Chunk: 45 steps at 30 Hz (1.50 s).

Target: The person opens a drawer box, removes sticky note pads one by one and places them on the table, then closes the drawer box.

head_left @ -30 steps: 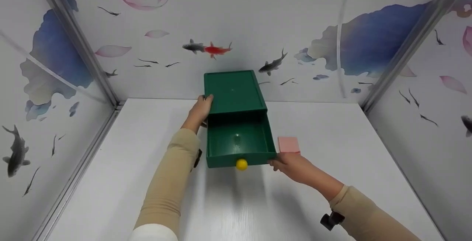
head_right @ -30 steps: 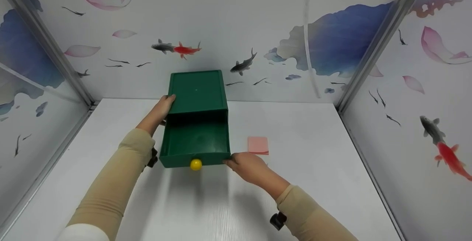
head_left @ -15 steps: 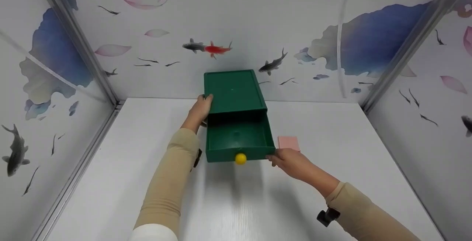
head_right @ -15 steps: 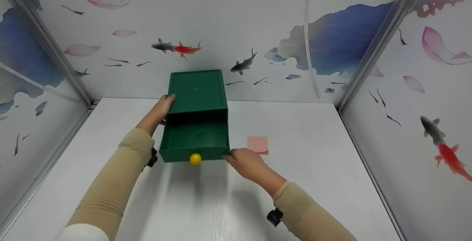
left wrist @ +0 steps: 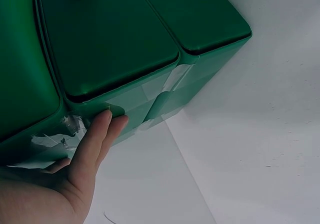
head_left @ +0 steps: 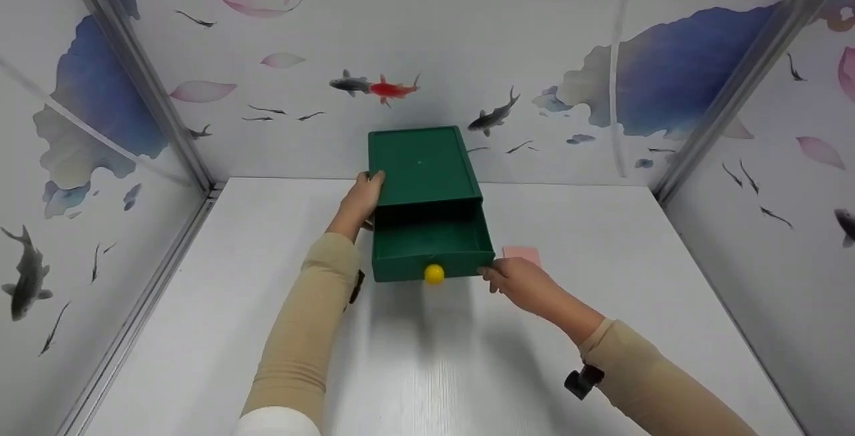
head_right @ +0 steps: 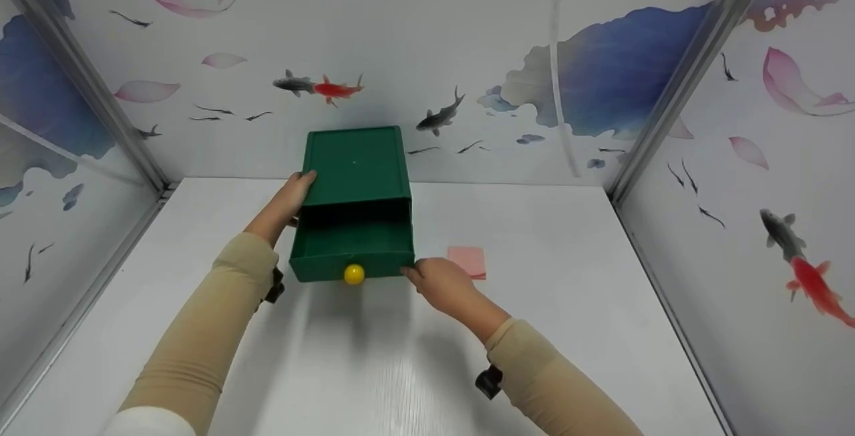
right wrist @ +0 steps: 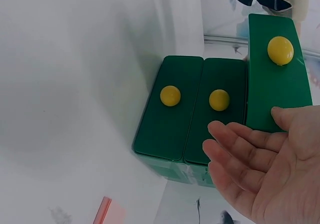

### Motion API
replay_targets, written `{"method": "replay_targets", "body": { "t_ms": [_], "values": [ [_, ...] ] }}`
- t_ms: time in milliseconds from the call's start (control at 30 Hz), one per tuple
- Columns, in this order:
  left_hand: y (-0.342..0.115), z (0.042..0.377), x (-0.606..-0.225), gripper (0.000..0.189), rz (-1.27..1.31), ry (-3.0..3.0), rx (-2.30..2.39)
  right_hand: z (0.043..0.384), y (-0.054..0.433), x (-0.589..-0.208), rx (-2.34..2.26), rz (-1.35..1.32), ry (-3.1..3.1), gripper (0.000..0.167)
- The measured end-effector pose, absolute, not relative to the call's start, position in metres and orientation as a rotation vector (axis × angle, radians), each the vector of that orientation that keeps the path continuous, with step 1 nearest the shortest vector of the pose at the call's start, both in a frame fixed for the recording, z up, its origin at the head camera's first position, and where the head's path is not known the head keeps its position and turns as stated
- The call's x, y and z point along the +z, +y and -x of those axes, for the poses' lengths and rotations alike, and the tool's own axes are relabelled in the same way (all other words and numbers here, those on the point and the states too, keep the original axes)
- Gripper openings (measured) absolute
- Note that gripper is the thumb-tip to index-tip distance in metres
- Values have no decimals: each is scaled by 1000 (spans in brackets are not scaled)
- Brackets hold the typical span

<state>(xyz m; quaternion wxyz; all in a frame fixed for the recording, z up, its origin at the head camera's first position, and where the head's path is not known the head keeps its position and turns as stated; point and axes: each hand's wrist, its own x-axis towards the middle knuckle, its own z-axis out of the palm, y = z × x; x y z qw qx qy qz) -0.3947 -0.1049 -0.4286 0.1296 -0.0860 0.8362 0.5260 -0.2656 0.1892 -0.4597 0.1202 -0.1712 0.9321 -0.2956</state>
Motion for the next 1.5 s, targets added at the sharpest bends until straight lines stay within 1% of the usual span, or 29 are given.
{"method": "replay_targets", "body": {
  "t_ms": [267, 567, 933, 1500],
  "values": [
    [-106, 394, -430, 74, 223, 2418, 1537, 271, 186, -458, -875, 451, 2736, 37],
    [-107, 391, -431, 73, 193, 2409, 1537, 277, 184, -459, -848, 520, 2792, 39],
    [-103, 393, -430, 72, 193, 2428, 1522, 291, 181, -460, -873, 397, 2800, 42],
    [-107, 392, -428, 73, 215, 2421, 1503, 309, 170, -457, -844, 338, 2803, 41]
  ]
}}
